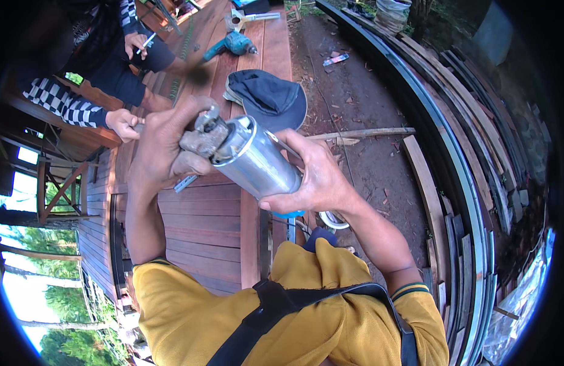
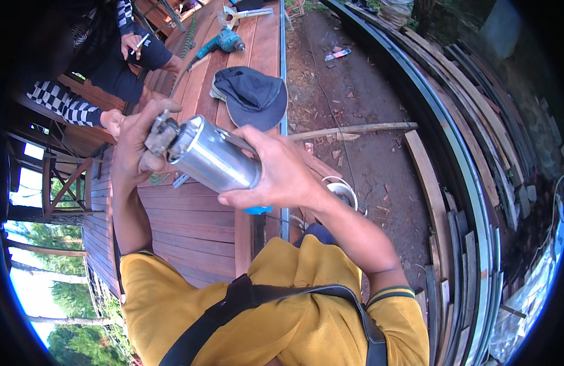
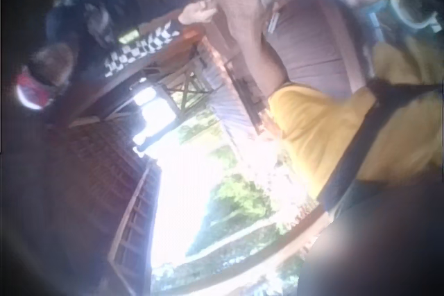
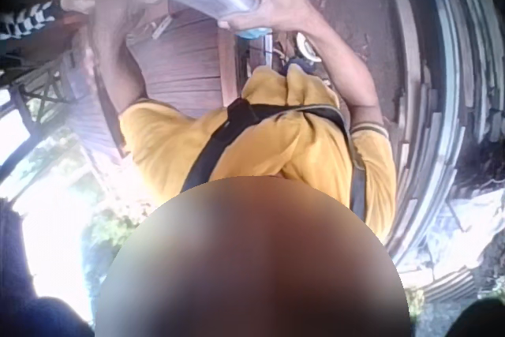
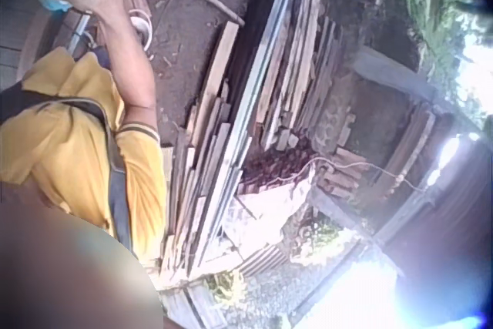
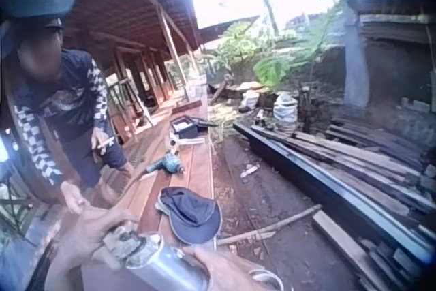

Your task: The person uses an angle grinder to cut a metal rod, then assembles a pneumatic spray gun by attaching the rod and connecting an air hose. Another person assists by tightening a fitting on the spray gun.

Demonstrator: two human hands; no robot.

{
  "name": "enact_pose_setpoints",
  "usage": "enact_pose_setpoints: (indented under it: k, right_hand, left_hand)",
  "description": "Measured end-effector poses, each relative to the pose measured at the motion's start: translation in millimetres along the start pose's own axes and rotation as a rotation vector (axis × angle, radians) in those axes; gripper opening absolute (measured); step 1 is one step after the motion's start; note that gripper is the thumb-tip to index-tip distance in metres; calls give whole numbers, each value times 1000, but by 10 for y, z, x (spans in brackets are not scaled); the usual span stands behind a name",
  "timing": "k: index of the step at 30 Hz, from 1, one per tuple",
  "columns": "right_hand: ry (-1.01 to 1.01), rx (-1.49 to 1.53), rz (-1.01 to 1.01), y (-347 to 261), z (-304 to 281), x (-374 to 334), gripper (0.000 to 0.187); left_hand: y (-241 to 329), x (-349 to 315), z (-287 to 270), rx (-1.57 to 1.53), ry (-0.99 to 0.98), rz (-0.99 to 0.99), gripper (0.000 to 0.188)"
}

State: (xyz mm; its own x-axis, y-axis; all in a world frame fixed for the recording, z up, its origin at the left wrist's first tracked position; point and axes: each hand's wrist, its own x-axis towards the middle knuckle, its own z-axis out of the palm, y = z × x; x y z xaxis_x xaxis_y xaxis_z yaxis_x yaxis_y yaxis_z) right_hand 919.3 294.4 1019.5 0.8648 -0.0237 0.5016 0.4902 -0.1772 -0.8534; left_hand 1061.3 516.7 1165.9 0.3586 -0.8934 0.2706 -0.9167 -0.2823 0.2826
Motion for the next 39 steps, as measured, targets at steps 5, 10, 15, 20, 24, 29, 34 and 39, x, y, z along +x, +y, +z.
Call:
enact_pose_setpoints:
  k: [5, 10, 15, 20, 24, 29, 34, 39]
  right_hand:
    - [92, 72, 87, 137, -38, -607, 95]
    - [64, 287, 268, 243, 91, -1220, 97]
    - [87, 232, 345, 515, 383, -1778, 99]
    - [166, 251, 395, 1070, 715, -2417, 98]
    - [320, 259, 529, 1458, 1117, -2769, 92]
    - [271, 46, 676, 1728, 1258, -2906, 100]
    - [233, -142, 651, 1888, 914, -2919, 55]
    - [-101, 50, 621, 1974, 602, -2700, 42]
  left_hand:
    - [470, 113, 250, -165, -274, -4, 94]
    - [750, 138, 578, -365, -507, 11, 77]
    - [884, -24, 1012, -376, -662, -78, 74]
    - [729, -289, 1823, -379, -778, -221, 73]
    - [311, -421, 2523, -629, -929, -381, 71]
    - [-287, -730, 3080, -771, -991, -439, 72]
    - [-684, -1052, 3414, -818, -953, -462, 69]
    - [-972, -1391, 3746, -979, -922, -277, 67]
